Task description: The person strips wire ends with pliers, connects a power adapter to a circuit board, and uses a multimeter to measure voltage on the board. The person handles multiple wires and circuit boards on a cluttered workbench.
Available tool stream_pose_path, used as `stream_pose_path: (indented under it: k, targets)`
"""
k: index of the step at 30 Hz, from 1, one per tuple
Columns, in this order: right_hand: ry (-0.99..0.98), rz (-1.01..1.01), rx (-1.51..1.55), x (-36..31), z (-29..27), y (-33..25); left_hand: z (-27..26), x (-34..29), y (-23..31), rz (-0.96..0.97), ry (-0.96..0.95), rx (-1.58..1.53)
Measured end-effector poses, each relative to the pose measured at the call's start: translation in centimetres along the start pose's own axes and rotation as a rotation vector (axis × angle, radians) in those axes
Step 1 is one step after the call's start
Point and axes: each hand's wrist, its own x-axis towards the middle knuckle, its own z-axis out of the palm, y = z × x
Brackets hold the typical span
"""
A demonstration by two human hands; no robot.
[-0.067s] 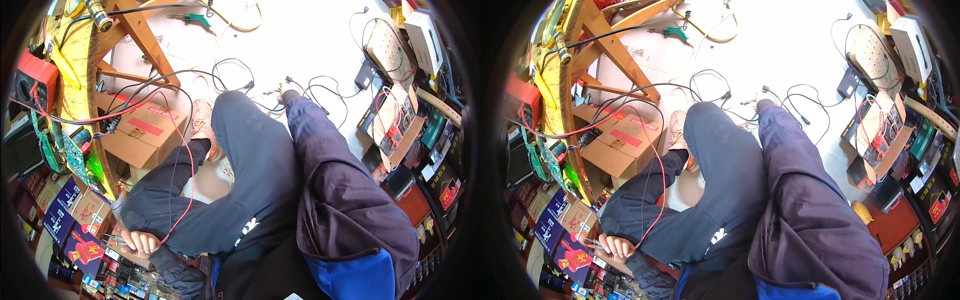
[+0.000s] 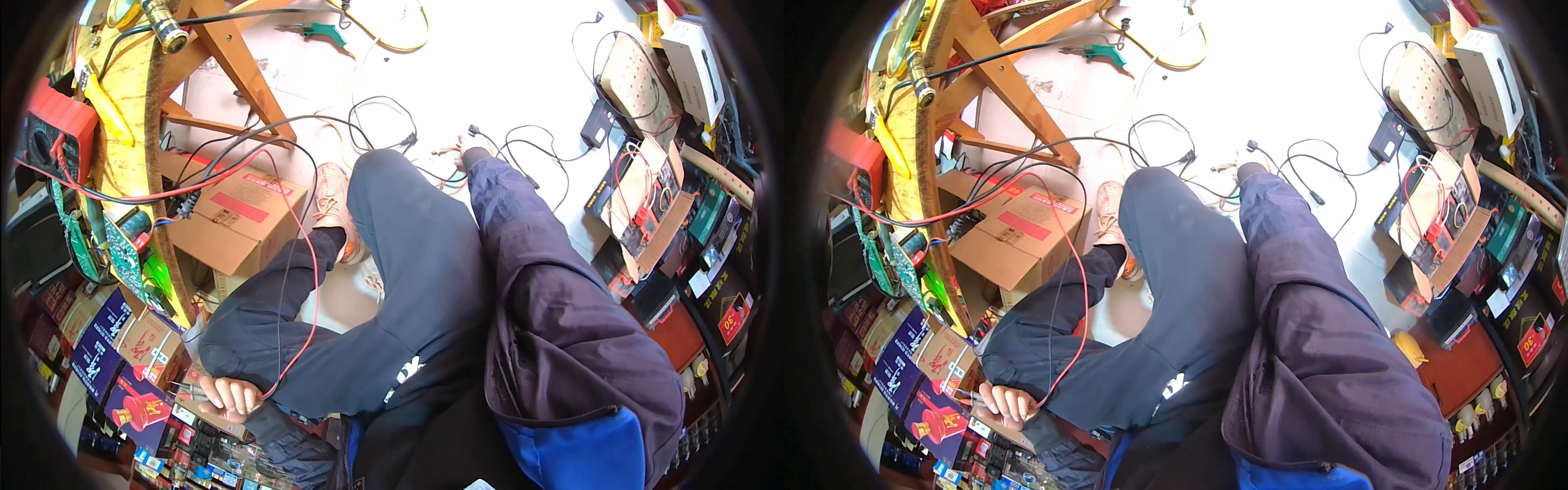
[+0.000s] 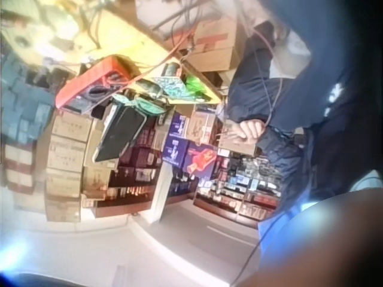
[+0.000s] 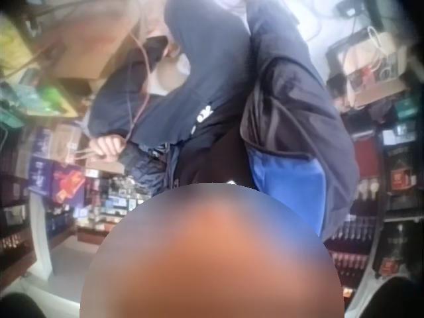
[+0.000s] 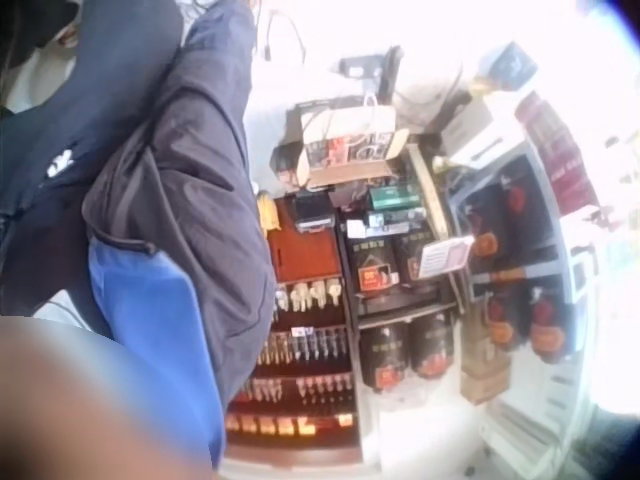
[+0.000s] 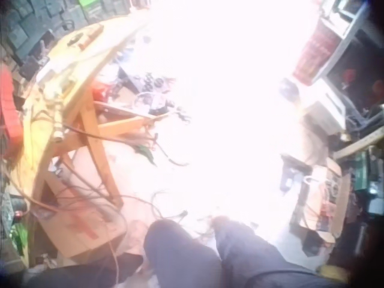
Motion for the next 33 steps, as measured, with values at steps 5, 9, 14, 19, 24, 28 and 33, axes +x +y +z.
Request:
stream_pose_path:
  k: [5,9,14,19,24,28,33]
  targets:
    - [0.021,-0.185,-0.088,-1.2,-1.1,-0.5,0.1,0.0,0.3,-0.02,0.02,-0.002]
    - [-0.015,-0.178,-0.172,-0.8,-2.1,-0.4,0.1,0.1,0.3,-0.001,0.038,-0.008]
    - [-0.069,-0.316,-0.167,0.2,-2.3,0.2,0.2,0.5,0.2,-0.004,0.02,0.004]
    - [-0.131,-0.364,-0.051,1.7,-2.5,1.3,0.3,0.6,0.3,-0.008,0.015,0.008]
    - [-0.077,-0.609,-0.259,5.0,-2.7,2.6,0.2,0.4,0.2,-0.008,0.003,-0.005]
    - [-0.014,-0.641,-0.278,5.2,-2.9,2.9,0.2,0.3,0.2,-0.018,-0.002,-0.012]
    - [0.016,-0.596,-0.217,1.9,-3.4,4.3,-0.2,0.2,0.1,-0.022,-0.04,-0.029]
